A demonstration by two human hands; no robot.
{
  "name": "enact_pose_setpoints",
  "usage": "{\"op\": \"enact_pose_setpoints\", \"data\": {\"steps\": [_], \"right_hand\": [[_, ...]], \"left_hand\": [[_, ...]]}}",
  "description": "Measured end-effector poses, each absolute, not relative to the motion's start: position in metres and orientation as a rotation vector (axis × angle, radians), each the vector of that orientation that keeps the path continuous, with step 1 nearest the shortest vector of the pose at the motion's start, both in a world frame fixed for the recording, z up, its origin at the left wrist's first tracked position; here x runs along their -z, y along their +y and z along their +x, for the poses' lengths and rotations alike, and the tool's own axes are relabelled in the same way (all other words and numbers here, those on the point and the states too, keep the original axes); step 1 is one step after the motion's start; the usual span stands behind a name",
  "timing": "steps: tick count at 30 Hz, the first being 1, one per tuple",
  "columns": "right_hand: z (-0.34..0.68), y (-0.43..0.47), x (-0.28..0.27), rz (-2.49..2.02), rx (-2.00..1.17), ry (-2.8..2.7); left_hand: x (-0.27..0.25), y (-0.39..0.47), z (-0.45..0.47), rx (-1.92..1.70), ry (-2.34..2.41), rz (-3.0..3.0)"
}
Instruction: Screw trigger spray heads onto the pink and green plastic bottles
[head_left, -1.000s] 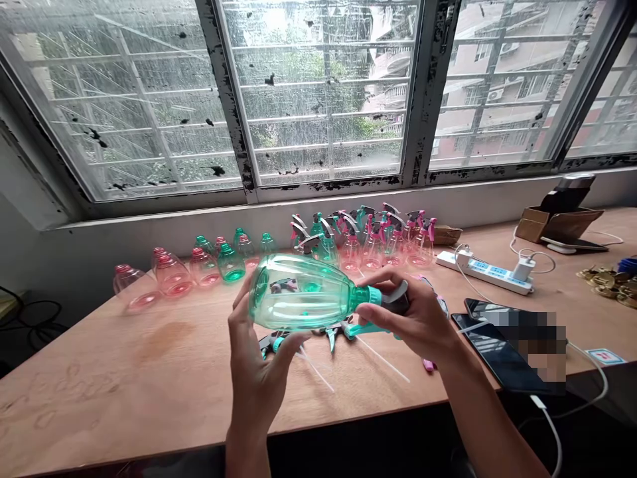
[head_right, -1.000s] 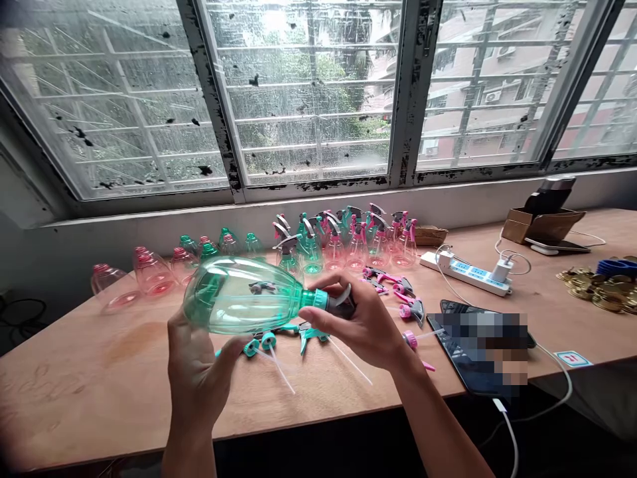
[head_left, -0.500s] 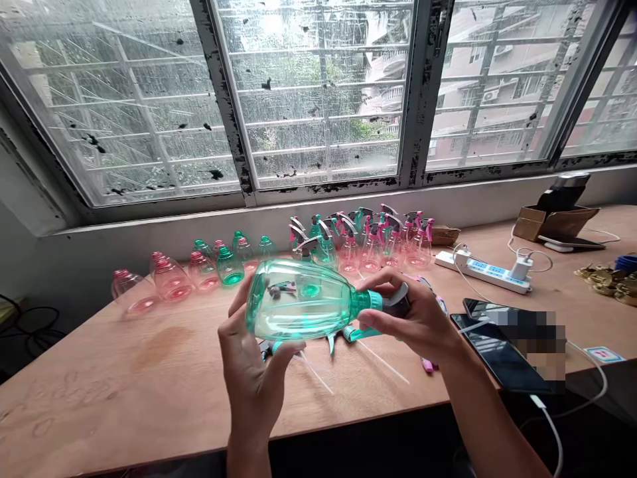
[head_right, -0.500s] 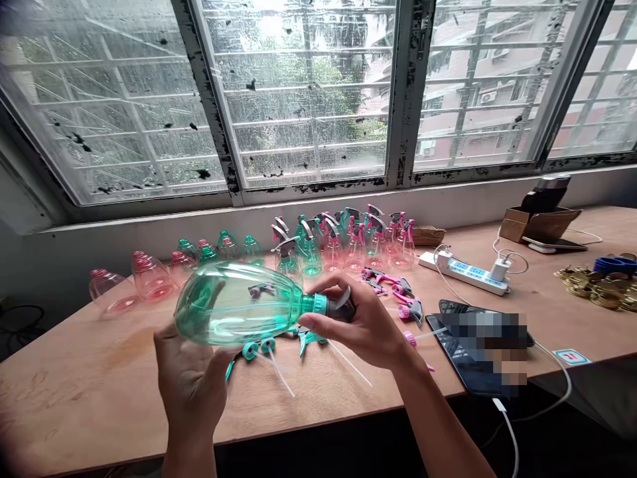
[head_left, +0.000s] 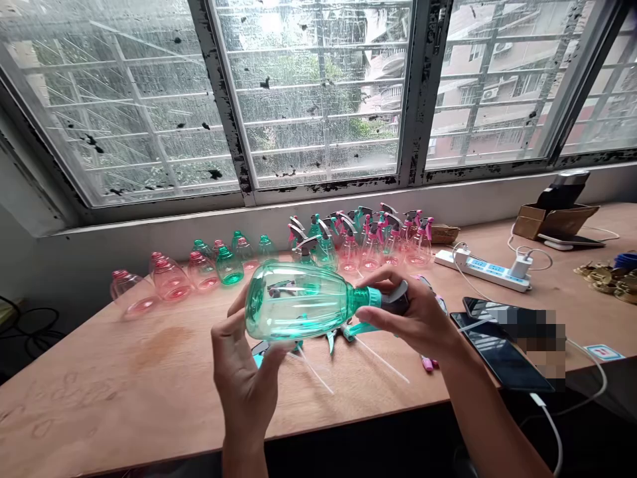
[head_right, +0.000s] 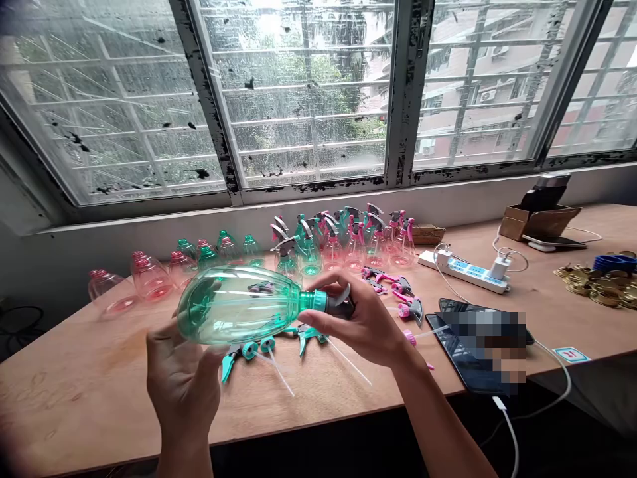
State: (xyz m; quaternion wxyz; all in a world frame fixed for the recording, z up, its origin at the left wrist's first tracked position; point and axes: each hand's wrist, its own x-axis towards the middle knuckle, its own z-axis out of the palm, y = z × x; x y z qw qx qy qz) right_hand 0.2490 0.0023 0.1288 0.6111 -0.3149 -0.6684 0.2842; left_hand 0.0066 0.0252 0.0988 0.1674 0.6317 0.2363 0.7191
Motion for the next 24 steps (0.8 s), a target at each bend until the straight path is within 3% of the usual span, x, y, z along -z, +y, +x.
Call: {"op": "enact_pose_setpoints", "data": {"steps": [7, 15, 20, 24], "right_hand": [[0.253, 0.003, -0.125, -0.619, -0.937, -1.440], [0.255, 0.004, -0.128, -0.797, -0.712, -1.529], [0.258, 0.004, -0.132, -0.693, -1.004, -1.413], [0.258, 0.001, -0.133, -0.668, -1.024, -1.393]], "left_hand": [[-0.100, 0.028, -0.003, -1.985, 0.647, 1.936], [-0.094, 0.029, -0.008, -1.737, 0.974, 1.745], [-0.101, 0.029, -0.005, -1.876, 0.679, 1.958], [-0.101, 0.025, -0.008, -1.876, 0.683, 1.996]]}}
